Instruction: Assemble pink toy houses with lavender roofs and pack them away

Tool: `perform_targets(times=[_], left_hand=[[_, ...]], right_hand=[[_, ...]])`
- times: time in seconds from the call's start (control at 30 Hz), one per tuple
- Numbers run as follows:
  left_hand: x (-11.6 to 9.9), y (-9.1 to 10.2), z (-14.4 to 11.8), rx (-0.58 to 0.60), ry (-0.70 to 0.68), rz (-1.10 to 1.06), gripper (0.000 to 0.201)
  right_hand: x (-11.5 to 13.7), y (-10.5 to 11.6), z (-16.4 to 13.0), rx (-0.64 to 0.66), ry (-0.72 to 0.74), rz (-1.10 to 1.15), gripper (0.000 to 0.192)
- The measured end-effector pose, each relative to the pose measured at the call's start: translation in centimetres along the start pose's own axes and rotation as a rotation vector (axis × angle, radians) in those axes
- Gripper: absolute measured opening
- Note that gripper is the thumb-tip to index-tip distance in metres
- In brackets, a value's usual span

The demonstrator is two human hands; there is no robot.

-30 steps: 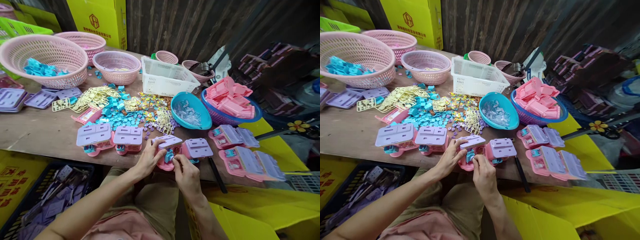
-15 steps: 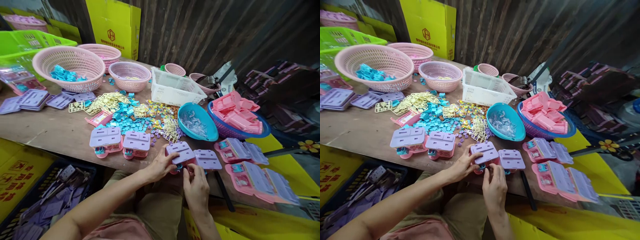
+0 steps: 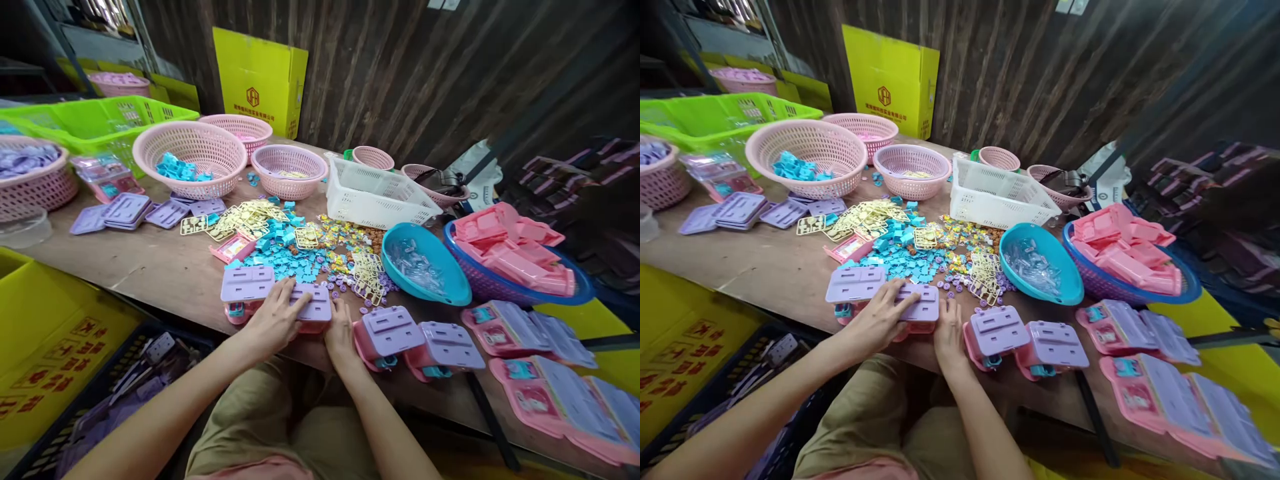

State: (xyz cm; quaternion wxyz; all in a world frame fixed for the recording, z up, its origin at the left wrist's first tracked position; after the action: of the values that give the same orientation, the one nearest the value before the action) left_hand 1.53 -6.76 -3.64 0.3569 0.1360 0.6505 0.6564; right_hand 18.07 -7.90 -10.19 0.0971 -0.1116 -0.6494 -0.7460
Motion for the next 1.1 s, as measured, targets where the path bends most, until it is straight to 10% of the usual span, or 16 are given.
perform_targets(times=[0.53, 1.1], left_hand=[[-0.1, -2.8, -4.3, -0.136, 0.068, -0.636, 0.057], [0.5, -2.6, -3.3, -0.214, 0.162, -0.744, 0.052]], right_hand=[[-0.6, 2.7, -0.9, 0.303, -0.031, -0.045, 0.014], [0.6, 4.5, -2.6, 0.33, 0.042, -0.234, 0.029]])
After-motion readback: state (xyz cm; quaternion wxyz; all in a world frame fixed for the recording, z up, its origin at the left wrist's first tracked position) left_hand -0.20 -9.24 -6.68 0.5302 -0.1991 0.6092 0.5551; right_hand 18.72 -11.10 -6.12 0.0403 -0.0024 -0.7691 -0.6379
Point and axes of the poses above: each hand's wrist, its own z-axis towards the middle knuckle, its own y-axis out of the back of the hand, x = y × z, the point moved 2 cm from there along z, towards the middle knuckle, and after that the axes turned 9 degrees about x, right-handed, at the moved point
